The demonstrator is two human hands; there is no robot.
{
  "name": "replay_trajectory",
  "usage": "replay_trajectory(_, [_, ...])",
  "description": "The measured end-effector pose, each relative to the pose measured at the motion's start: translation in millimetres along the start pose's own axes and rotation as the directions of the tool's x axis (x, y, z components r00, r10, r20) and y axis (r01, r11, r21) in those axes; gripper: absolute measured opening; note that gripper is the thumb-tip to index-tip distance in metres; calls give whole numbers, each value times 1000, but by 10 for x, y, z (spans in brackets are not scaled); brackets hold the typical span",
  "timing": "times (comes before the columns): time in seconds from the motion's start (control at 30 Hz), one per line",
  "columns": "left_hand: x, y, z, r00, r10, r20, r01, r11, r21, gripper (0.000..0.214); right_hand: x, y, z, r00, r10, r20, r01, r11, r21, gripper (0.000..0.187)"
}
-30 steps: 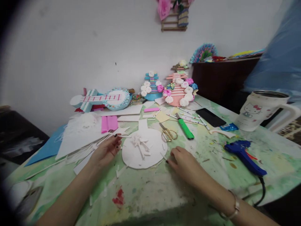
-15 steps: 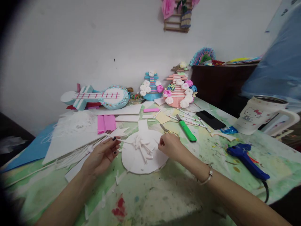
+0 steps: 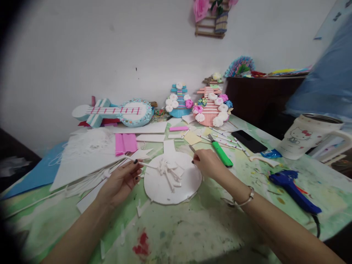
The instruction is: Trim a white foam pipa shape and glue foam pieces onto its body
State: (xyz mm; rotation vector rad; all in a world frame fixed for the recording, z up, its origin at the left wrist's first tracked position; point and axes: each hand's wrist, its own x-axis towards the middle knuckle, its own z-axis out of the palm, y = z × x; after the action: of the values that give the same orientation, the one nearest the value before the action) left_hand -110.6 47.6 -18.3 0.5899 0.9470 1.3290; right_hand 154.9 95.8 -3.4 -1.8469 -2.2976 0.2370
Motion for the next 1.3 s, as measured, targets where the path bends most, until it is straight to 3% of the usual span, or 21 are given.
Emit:
replay_trajectory(0.17, [-3, -8, 0, 1000, -2, 16, 2, 1000, 18, 17, -221, 157, 164, 996, 59, 65, -57, 998, -30, 10])
replay_trajectory(0.3, [15, -21, -9, 1000, -3, 10, 3, 1000, 17, 14, -244, 187, 260, 996, 74, 47, -74, 997, -10, 10])
replay_trajectory(0.63, [56, -42, -40, 1000, 0, -30, 1, 999, 32, 12, 83, -56, 8, 997, -73, 2, 72, 985, 159, 19])
replay_trajectory(0.87, [71, -45, -54, 1000, -8, -23, 8, 1000, 24, 15, 261, 260, 60, 994, 104, -21, -103, 993, 56, 17])
replay_trajectory(1.07, [63, -69, -71, 1000, 2, -13, -2, 998, 60, 21, 226, 310, 172, 989, 121, 85, -123, 992, 20, 16])
replay_trajectory(1.3, [77, -114, -59, 1000, -13, -10, 13, 997, 82, 22, 247, 332, 218, 984, 153, 91, -152, 988, -26, 13])
